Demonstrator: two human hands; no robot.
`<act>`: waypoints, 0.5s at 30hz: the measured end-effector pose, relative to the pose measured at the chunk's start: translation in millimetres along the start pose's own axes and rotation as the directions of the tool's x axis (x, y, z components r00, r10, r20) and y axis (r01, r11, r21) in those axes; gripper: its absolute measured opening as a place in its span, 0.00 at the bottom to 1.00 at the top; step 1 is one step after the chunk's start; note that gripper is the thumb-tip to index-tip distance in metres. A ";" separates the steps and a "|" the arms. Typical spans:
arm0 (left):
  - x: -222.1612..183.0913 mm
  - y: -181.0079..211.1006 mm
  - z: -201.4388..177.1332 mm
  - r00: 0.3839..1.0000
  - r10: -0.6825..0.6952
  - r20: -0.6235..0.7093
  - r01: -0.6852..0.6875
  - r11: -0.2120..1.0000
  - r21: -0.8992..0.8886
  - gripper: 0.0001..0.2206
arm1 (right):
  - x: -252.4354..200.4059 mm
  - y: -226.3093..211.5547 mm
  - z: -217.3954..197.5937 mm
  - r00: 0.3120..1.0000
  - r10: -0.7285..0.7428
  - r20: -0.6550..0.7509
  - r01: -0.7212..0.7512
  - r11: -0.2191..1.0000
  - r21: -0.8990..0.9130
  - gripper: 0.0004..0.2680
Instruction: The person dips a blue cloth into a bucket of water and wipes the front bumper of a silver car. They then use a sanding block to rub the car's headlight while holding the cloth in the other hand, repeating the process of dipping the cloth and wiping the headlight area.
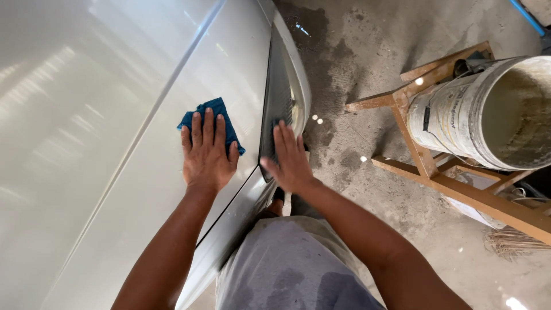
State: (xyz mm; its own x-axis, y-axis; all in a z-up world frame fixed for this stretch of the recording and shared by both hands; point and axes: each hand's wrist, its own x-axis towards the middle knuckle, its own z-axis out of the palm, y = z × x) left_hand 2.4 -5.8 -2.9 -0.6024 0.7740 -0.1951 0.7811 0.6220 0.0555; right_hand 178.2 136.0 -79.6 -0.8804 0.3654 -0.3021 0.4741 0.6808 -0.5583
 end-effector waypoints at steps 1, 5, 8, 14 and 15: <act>1.1 1.5 -0.6 1.000 -0.013 0.002 0.013 1.000 0.003 0.33 | 18.8 10.8 -1.0 1.000 -0.010 0.008 0.010 1.000 0.002 0.38; 2.3 1.6 -1.8 0.998 -0.041 0.038 0.041 0.999 -0.013 0.33 | 88.5 39.4 -16.4 0.989 0.145 -0.019 -0.145 0.989 0.034 0.39; 5.2 4.7 -1.0 0.998 -0.040 0.044 0.041 0.999 -0.013 0.33 | 115.1 48.0 -35.2 0.976 0.219 0.018 -0.220 0.972 0.087 0.41; 2.6 7.5 -5.3 0.994 -0.059 0.091 0.059 0.998 0.002 0.33 | 26.7 16.5 -14.9 0.994 -0.105 -0.032 0.104 0.993 -0.049 0.40; 1.9 6.4 -7.0 0.994 -0.058 0.090 0.058 0.998 0.011 0.33 | 4.8 10.0 -11.2 0.983 -0.183 -0.003 0.183 0.983 -0.024 0.39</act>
State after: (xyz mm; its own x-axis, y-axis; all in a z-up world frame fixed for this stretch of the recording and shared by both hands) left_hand 5.1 0.5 3.9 -0.6297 0.7225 -0.2853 0.7468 0.6642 0.0336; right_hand 178.7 151.6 -78.0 -0.9523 0.2365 -0.1930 0.3052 0.7514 -0.5851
